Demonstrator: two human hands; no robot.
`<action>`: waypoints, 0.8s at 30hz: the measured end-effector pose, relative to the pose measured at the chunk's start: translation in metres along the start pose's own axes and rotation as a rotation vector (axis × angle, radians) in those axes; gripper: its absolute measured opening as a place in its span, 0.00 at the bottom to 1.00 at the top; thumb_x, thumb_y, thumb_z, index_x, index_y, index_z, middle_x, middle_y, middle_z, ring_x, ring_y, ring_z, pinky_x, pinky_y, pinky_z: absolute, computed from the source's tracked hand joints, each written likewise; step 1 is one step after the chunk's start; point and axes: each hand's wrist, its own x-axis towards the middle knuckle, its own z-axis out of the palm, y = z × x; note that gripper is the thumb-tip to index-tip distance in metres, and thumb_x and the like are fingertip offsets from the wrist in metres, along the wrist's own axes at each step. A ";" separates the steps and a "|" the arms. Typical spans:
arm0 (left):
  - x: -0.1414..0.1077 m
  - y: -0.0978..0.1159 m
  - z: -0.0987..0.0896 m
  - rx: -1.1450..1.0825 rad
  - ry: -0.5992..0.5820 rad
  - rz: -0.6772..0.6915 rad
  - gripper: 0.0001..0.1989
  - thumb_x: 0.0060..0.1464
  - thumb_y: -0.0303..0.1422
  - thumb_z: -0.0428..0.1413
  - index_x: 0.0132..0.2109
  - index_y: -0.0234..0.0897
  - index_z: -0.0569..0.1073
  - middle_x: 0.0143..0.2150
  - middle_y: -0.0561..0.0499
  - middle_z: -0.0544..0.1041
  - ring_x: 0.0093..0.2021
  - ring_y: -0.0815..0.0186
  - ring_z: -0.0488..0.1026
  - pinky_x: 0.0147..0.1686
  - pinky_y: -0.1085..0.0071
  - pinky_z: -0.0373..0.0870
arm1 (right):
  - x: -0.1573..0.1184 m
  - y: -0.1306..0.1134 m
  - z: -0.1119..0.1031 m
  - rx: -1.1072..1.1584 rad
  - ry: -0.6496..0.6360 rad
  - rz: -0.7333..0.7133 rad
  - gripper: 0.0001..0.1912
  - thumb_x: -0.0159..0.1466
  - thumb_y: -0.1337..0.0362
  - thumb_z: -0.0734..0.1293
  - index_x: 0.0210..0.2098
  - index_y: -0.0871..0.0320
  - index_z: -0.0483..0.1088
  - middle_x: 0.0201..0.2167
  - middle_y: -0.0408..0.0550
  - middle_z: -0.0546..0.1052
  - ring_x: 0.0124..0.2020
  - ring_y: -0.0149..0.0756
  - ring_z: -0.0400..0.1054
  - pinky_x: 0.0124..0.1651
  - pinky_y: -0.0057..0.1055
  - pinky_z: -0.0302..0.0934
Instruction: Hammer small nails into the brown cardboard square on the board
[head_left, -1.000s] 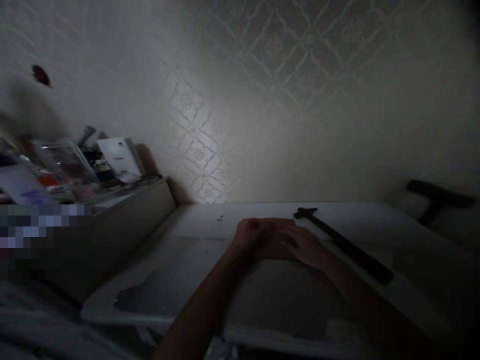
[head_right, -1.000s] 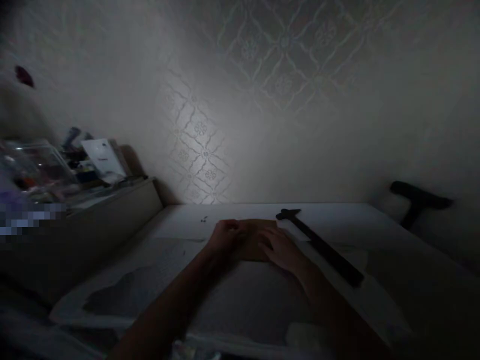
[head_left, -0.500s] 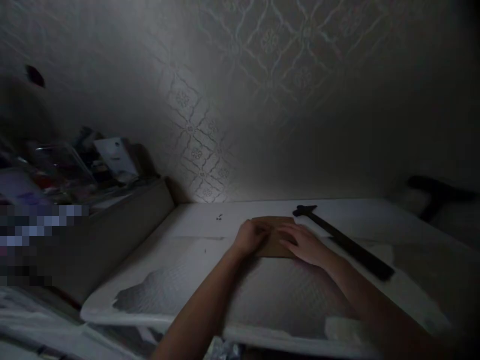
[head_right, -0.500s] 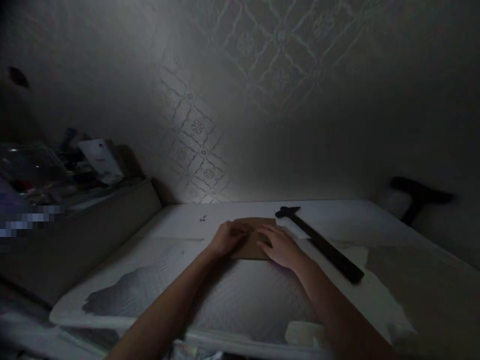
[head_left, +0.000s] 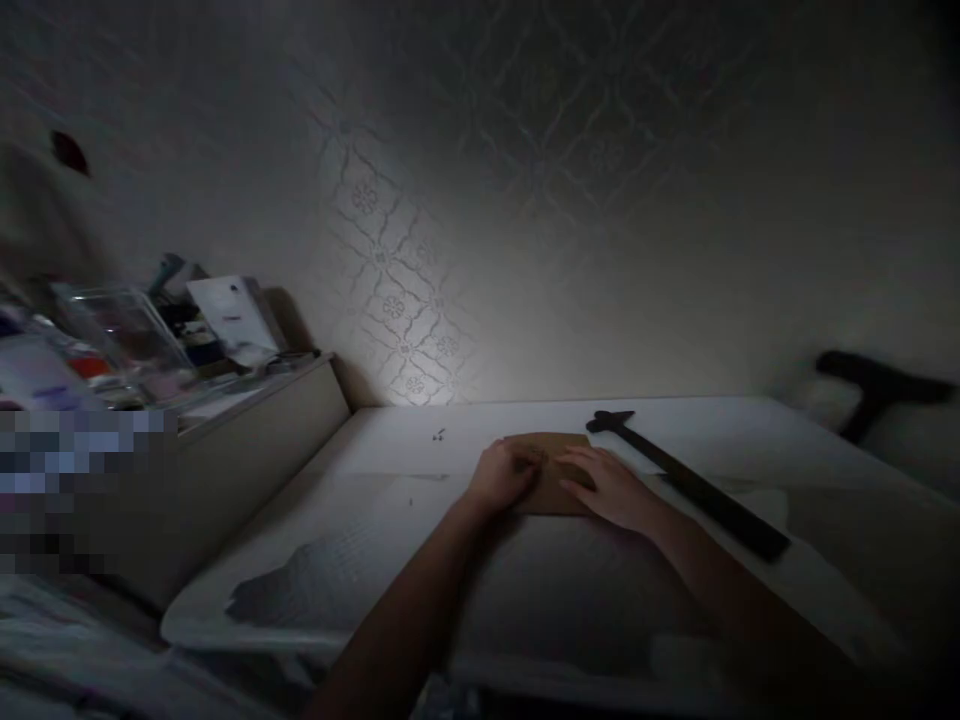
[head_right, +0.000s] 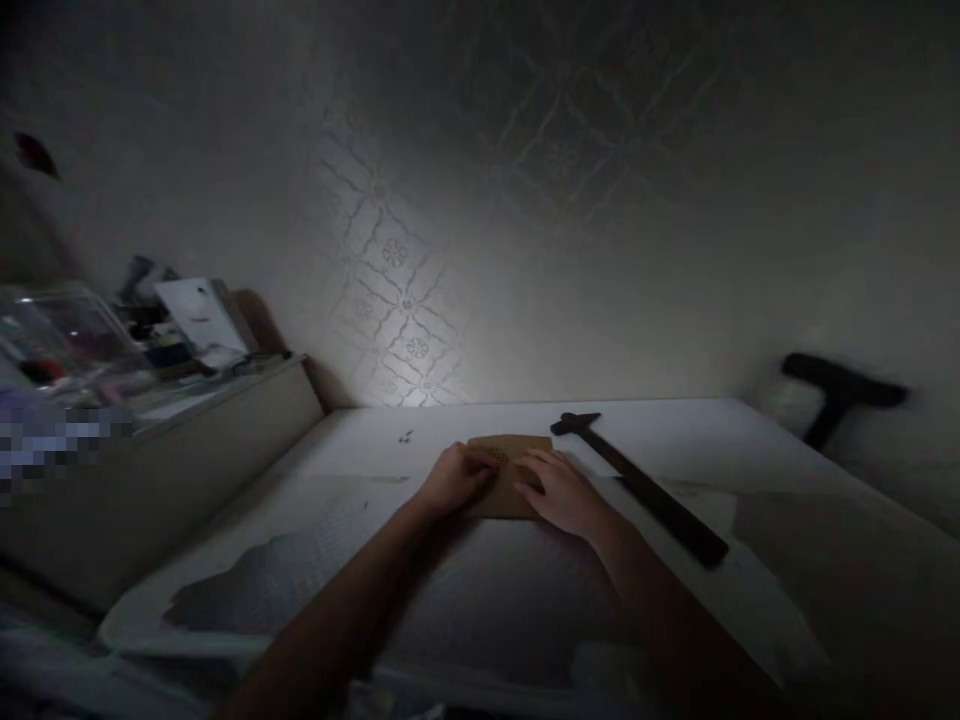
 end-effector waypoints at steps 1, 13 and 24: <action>0.000 0.000 0.000 -0.003 0.001 -0.013 0.13 0.51 0.27 0.51 0.40 0.40 0.79 0.43 0.51 0.79 0.44 0.63 0.73 0.47 0.71 0.66 | 0.000 0.000 0.000 0.003 -0.004 -0.002 0.18 0.62 0.59 0.61 0.49 0.55 0.69 0.53 0.53 0.70 0.55 0.44 0.61 0.57 0.45 0.54; 0.000 -0.002 0.004 -0.012 -0.015 -0.069 0.14 0.49 0.27 0.52 0.42 0.39 0.77 0.43 0.51 0.78 0.42 0.63 0.73 0.45 0.71 0.67 | 0.001 -0.001 -0.001 0.008 -0.011 0.010 0.18 0.61 0.59 0.61 0.49 0.55 0.69 0.53 0.53 0.69 0.55 0.44 0.61 0.58 0.45 0.54; 0.000 -0.001 0.003 -0.089 0.023 -0.102 0.09 0.50 0.28 0.52 0.37 0.36 0.76 0.36 0.50 0.78 0.36 0.66 0.73 0.40 0.73 0.67 | 0.001 0.001 -0.001 0.019 -0.008 0.007 0.18 0.60 0.59 0.62 0.49 0.55 0.69 0.52 0.52 0.70 0.55 0.43 0.61 0.57 0.45 0.55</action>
